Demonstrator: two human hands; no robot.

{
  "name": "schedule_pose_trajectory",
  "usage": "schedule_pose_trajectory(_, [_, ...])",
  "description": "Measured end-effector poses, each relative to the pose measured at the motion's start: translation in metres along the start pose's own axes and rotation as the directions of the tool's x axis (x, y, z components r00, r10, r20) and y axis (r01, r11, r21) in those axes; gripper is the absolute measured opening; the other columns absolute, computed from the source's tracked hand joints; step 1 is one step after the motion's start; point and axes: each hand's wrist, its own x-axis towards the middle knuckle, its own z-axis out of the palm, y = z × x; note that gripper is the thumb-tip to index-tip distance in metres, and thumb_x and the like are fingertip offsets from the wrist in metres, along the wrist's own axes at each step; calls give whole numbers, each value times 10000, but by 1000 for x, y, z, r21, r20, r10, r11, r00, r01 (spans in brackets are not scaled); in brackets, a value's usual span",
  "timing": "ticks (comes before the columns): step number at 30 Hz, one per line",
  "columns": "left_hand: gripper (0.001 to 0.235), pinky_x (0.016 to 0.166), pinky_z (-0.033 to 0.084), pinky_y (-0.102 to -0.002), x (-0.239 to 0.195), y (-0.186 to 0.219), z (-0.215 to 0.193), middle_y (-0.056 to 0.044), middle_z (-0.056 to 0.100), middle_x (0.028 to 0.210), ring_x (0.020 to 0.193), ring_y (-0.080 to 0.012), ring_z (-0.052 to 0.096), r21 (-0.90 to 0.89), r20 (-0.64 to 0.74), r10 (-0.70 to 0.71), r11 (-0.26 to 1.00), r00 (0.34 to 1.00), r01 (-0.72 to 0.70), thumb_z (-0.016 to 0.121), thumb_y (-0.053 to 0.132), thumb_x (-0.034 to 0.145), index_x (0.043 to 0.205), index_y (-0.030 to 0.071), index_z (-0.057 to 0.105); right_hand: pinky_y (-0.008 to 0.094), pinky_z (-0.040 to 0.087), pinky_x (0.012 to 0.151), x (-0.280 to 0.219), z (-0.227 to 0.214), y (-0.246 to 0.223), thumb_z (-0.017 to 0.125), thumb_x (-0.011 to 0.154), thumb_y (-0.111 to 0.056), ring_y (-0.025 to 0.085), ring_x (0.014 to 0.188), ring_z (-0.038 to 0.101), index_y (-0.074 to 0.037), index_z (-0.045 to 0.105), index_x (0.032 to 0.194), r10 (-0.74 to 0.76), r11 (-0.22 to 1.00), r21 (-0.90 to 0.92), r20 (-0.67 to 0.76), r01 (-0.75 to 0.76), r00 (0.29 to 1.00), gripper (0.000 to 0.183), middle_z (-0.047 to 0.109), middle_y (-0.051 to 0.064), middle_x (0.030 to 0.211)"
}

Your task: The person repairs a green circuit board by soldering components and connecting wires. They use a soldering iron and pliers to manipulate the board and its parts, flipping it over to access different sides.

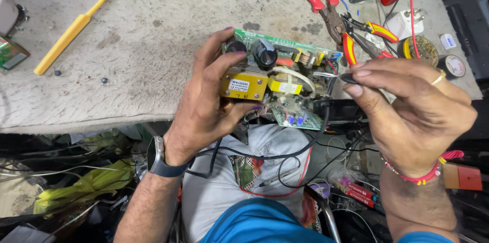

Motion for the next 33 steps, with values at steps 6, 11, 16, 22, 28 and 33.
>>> schedule_pose_trajectory(6, [922, 1279, 480, -518, 0, -6, -1, -215, 348, 1632, 1536, -429, 443, 18, -7, 36, 999, 999, -36, 921, 146, 823, 1543, 149, 344, 328, 597, 805, 28, 17, -11, 775, 828, 171, 261, 906, 744, 119, 677, 1050, -162, 957, -222, 132, 188, 978, 248, 726, 223, 999])
schedule_pose_trajectory(11, [951, 1211, 514, -483, -2, -4, -2, -227, 343, 1643, 1523, -433, 457, -5, -17, 5, 1000, 1000, -5, 926, 217, 819, 1553, 141, 326, 319, 580, 727, 38, 27, -12, 832, 815, 122, 260, 858, 756, 58, 718, 983, -224, 901, -327, 213, 285, 951, 212, 751, 161, 967])
schedule_pose_trajectory(16, [933, 1184, 559, -467, -3, -7, 0, -227, 350, 1640, 1515, -426, 480, -43, -36, 19, 999, 999, -21, 929, 251, 864, 1555, 136, 313, 333, 600, 781, 42, 34, -11, 816, 834, 103, 267, 910, 752, 34, 707, 999, -215, 921, -278, 217, 271, 952, 209, 732, 157, 980])
schedule_pose_trajectory(22, [951, 1211, 529, -495, -2, -6, 0, -228, 343, 1642, 1517, -433, 468, -14, -43, 33, 999, 999, -33, 922, 268, 854, 1562, 136, 301, 326, 592, 733, 44, 39, -12, 822, 829, 96, 254, 855, 749, 49, 706, 966, -214, 908, -311, 228, 280, 950, 186, 735, 162, 938])
schedule_pose_trajectory(28, [958, 1211, 531, -486, -3, -6, 0, -222, 333, 1653, 1525, -430, 465, -21, -35, 22, 1000, 999, -23, 918, 259, 858, 1574, 143, 293, 316, 586, 715, 41, 41, -8, 820, 841, 92, 242, 840, 748, 51, 695, 946, -214, 916, -301, 196, 266, 957, 168, 733, 157, 931])
schedule_pose_trajectory(33, [964, 1201, 539, -478, -3, -5, -1, -220, 324, 1667, 1534, -431, 460, -23, -31, 12, 1000, 999, -13, 916, 258, 861, 1582, 143, 287, 294, 574, 701, 40, 40, -5, 825, 883, 65, 215, 835, 746, 21, 701, 981, -209, 913, -305, 215, 269, 954, 165, 741, 133, 972])
